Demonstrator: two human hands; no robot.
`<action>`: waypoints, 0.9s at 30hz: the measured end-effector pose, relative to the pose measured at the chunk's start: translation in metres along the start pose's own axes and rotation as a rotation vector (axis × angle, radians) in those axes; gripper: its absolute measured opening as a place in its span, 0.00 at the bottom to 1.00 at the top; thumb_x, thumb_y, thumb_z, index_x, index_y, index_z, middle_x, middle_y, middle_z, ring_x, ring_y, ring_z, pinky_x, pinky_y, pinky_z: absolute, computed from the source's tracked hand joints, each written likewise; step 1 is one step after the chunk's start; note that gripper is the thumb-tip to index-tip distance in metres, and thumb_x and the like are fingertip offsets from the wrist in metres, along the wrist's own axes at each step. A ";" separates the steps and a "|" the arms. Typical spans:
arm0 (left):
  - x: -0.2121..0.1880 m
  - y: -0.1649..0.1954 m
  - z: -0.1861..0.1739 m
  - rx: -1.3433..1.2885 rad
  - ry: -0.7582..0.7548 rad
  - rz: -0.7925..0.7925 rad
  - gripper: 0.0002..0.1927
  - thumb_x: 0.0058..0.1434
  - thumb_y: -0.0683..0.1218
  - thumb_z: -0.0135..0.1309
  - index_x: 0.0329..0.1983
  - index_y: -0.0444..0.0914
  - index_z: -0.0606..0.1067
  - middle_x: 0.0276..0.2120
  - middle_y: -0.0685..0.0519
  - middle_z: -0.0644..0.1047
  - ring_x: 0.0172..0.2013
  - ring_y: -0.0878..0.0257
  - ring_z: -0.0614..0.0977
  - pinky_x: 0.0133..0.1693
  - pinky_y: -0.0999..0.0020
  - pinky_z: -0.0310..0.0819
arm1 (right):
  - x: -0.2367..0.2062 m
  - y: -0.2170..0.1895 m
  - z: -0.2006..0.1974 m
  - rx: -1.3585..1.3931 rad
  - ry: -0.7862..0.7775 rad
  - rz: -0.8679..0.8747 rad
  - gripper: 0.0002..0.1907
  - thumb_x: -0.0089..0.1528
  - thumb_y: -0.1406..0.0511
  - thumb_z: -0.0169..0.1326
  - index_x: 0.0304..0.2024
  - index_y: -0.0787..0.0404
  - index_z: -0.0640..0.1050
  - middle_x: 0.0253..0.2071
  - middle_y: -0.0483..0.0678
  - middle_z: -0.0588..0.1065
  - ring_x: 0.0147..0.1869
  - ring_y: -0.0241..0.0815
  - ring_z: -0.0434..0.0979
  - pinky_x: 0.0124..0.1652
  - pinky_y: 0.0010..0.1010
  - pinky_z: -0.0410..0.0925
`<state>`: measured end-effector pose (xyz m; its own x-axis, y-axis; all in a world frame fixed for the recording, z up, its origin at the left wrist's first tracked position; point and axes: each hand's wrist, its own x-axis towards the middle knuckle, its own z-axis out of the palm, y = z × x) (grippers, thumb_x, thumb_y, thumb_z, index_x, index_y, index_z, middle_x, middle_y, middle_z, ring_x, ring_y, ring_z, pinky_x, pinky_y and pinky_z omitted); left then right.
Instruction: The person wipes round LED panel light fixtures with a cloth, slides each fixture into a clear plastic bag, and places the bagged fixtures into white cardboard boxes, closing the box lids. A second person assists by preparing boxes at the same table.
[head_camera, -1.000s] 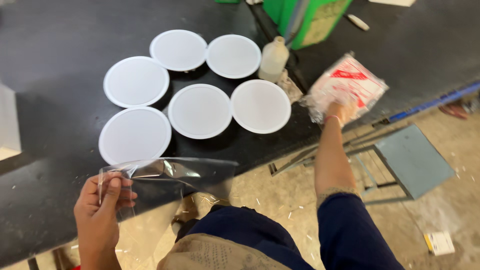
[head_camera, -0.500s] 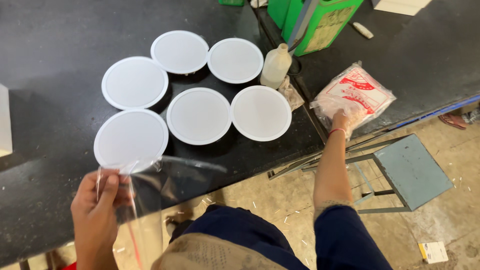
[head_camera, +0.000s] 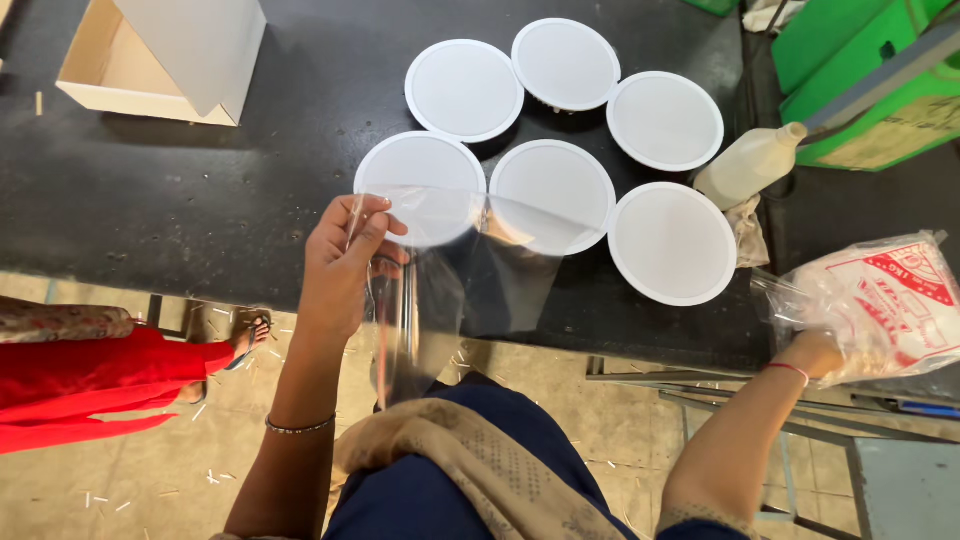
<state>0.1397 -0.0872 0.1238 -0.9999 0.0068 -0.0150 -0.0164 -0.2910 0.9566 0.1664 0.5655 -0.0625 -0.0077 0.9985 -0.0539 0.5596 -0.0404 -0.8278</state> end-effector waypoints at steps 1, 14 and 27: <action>-0.001 -0.001 -0.004 0.018 0.017 -0.002 0.09 0.72 0.44 0.49 0.52 0.37 0.72 0.39 0.52 0.79 0.31 0.68 0.80 0.32 0.73 0.75 | -0.001 -0.001 -0.004 -0.018 0.016 0.065 0.29 0.64 0.50 0.57 0.52 0.70 0.74 0.51 0.58 0.78 0.53 0.50 0.81 0.52 0.40 0.73; -0.020 -0.061 -0.067 -0.062 -0.037 0.037 0.01 0.82 0.36 0.48 0.53 0.33 0.70 0.45 0.45 0.79 0.39 0.61 0.81 0.40 0.67 0.76 | -0.015 0.009 -0.006 1.302 -0.347 -0.293 0.19 0.69 0.74 0.51 0.62 0.63 0.73 0.58 0.49 0.71 0.57 0.45 0.72 0.52 0.35 0.70; -0.017 -0.030 -0.037 -0.046 -0.003 0.058 0.03 0.82 0.40 0.50 0.54 0.35 0.70 0.42 0.46 0.79 0.34 0.60 0.80 0.39 0.65 0.75 | -0.030 0.011 -0.030 -0.447 -0.065 -0.595 0.28 0.74 0.57 0.49 0.69 0.68 0.64 0.70 0.67 0.64 0.74 0.65 0.62 0.71 0.50 0.55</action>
<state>0.1568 -0.1136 0.0847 -0.9991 -0.0088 0.0414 0.0419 -0.3343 0.9415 0.1974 0.5361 -0.0534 -0.4556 0.8422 0.2883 0.7290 0.5389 -0.4221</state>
